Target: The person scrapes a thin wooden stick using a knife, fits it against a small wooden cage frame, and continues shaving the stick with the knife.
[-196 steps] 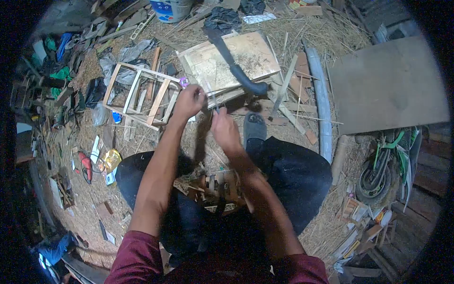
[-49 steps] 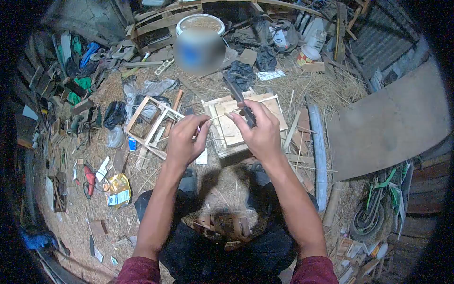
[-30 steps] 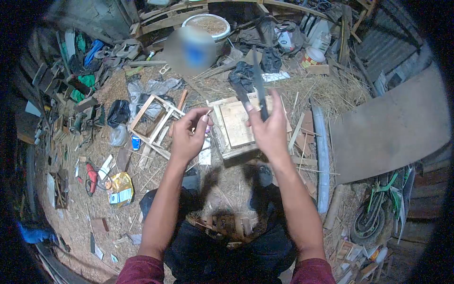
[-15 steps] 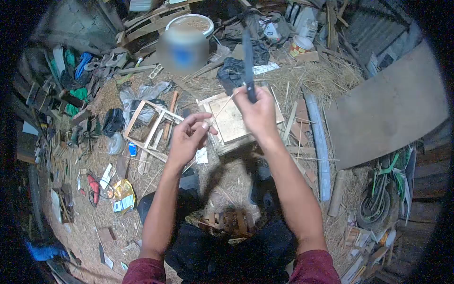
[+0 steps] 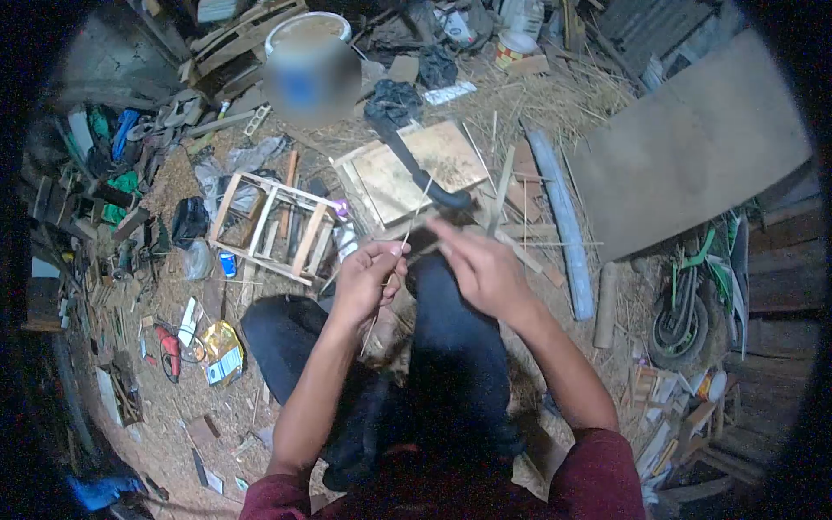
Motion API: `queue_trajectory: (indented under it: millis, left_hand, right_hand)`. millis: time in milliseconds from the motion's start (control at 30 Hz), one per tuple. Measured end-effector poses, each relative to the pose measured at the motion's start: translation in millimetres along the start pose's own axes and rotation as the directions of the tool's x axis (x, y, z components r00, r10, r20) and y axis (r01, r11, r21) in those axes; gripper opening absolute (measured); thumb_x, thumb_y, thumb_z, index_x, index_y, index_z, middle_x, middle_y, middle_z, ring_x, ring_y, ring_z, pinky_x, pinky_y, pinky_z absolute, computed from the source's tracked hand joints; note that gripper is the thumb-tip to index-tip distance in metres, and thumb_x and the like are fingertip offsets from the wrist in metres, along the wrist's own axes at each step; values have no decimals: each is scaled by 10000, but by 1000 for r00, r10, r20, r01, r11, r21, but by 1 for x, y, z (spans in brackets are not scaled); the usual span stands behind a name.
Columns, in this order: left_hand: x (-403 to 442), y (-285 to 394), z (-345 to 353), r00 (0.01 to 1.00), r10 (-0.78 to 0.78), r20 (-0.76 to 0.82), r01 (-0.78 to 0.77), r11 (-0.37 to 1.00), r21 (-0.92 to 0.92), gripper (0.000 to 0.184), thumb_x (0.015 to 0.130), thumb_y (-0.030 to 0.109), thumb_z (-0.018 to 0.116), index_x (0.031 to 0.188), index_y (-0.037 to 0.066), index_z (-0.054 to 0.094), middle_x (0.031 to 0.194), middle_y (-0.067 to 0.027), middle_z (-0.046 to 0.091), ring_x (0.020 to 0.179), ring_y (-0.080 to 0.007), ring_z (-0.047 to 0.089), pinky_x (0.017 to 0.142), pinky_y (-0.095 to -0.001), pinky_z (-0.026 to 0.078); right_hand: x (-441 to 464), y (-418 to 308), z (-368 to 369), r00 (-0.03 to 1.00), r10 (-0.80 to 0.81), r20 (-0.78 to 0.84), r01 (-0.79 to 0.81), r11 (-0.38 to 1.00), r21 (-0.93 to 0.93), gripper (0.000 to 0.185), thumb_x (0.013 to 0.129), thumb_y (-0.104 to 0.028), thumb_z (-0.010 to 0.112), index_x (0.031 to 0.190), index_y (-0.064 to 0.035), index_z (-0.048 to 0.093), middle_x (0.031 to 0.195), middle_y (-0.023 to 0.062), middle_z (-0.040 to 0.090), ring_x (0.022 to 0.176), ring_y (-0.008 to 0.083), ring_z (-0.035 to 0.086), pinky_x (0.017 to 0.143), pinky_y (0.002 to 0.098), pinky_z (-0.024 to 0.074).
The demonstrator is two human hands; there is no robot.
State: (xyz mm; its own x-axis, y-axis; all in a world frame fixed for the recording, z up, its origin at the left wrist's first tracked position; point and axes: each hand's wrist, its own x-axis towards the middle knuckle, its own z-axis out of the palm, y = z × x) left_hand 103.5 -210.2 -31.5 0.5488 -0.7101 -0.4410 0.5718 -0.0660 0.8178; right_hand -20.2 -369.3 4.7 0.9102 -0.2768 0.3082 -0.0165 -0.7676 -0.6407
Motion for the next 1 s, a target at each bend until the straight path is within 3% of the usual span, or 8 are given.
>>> queue_trajectory:
  millis: [133, 167, 333, 533, 733, 867, 933, 1000]
  left_hand:
    - [6, -28, 7, 997, -62, 45, 53, 985, 165, 149, 961, 123, 580, 929, -19, 610, 674, -33, 597, 447, -75, 440, 410, -216, 324]
    - [5, -34, 13, 1000, 27, -3, -27, 997, 71, 129, 947, 88, 573, 901, -30, 598, 676, -59, 627, 455, -74, 476, 409, -239, 346]
    - [-17, -42, 14, 996, 61, -70, -45, 978, 205, 119, 960, 96, 585, 941, -19, 608, 681, -37, 626, 485, -50, 477, 430, -213, 333]
    - [-55, -59, 14, 998, -48, -40, 51, 995, 85, 135, 990, 133, 586, 1007, 7, 629, 664, 5, 590, 483, -24, 445, 436, -190, 310]
    - [-90, -73, 6, 998, -68, 10, 68, 997, -23, 159, 993, 133, 586, 1021, -17, 631, 653, -2, 557, 450, -22, 392, 408, -187, 267]
    - [-100, -64, 4, 986, -160, -37, 154, 981, -116, 176, 989, 141, 580, 1010, -29, 618, 592, 19, 493, 401, -31, 329, 379, -203, 222]
    - [-86, -61, 7, 993, -120, 6, 120, 988, -98, 172, 984, 142, 579, 1010, -24, 615, 610, 13, 498, 397, -33, 325, 376, -207, 219]
    - [-63, -53, 18, 996, -86, 18, 87, 993, -75, 168, 982, 137, 574, 1008, -23, 615, 613, 10, 501, 394, -36, 323, 375, -209, 218]
  right_hand:
    - [-48, 21, 15, 984, 4, 179, 26, 986, -162, 533, 896, -121, 615, 1412, -225, 532, 691, 133, 516, 604, 324, 568, 569, 419, 469]
    - [-53, 24, 14, 978, 10, 209, 23, 987, -157, 537, 893, -97, 614, 1411, -210, 533, 681, 136, 501, 598, 321, 555, 564, 416, 460]
    - [-67, 23, 14, 955, 69, 289, -51, 996, -69, 578, 886, -49, 602, 1433, -211, 511, 667, 142, 493, 586, 318, 541, 556, 417, 455]
    - [-82, 18, 1, 950, 104, 294, -47, 980, -196, 651, 879, -93, 604, 1471, -310, 443, 684, 138, 518, 581, 345, 579, 523, 451, 487]
    - [-91, 14, -2, 952, 200, 232, -150, 965, -215, 604, 887, -61, 592, 1447, -262, 490, 667, 152, 493, 573, 342, 549, 554, 434, 475]
    - [-98, 18, 3, 970, 170, 175, -130, 967, -218, 632, 882, -108, 605, 1462, -314, 458, 683, 127, 514, 551, 344, 567, 514, 453, 492]
    - [-98, 16, 6, 979, 162, 123, -136, 971, -198, 632, 878, -105, 605, 1460, -308, 463, 674, 124, 509, 548, 340, 566, 511, 452, 490]
    - [-99, 17, 2, 975, 97, 198, -63, 983, -171, 631, 872, -98, 606, 1455, -299, 471, 670, 125, 510, 553, 341, 567, 516, 451, 490]
